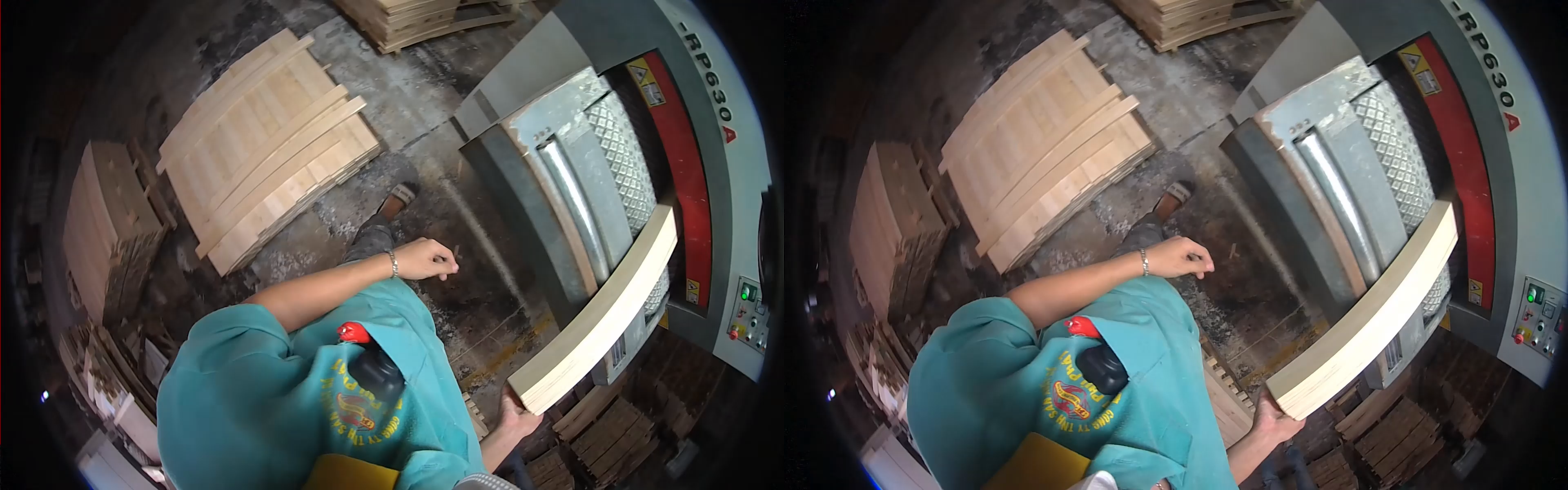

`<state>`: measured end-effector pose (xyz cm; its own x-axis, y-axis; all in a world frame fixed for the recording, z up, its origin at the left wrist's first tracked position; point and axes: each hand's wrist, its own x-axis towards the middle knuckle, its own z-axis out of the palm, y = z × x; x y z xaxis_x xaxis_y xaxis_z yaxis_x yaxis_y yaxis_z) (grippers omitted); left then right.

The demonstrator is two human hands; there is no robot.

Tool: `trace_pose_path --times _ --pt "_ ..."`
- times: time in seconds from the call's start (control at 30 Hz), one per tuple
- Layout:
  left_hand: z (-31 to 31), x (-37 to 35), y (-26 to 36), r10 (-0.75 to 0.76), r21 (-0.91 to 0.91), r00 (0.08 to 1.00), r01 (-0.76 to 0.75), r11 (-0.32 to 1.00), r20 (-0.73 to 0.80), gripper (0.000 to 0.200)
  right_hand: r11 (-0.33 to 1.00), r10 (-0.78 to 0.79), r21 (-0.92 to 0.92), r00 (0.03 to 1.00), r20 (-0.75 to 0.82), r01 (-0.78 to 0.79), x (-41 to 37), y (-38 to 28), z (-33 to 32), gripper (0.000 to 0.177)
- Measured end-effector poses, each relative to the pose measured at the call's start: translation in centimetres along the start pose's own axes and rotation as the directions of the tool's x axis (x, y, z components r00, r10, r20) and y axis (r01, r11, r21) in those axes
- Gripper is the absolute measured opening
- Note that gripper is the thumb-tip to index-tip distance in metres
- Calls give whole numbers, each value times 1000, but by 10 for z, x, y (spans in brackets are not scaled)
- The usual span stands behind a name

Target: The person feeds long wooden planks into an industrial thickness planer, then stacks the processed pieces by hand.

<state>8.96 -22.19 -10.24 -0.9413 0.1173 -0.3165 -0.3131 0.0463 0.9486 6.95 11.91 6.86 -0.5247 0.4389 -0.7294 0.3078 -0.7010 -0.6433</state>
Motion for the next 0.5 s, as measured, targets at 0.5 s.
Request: trace_pose_path --times 0.5 --pt "-36 -168 -81 -176 -149 831 113 982 -528 24 853 181 -519 966 187 -59 51 121 -44 63"
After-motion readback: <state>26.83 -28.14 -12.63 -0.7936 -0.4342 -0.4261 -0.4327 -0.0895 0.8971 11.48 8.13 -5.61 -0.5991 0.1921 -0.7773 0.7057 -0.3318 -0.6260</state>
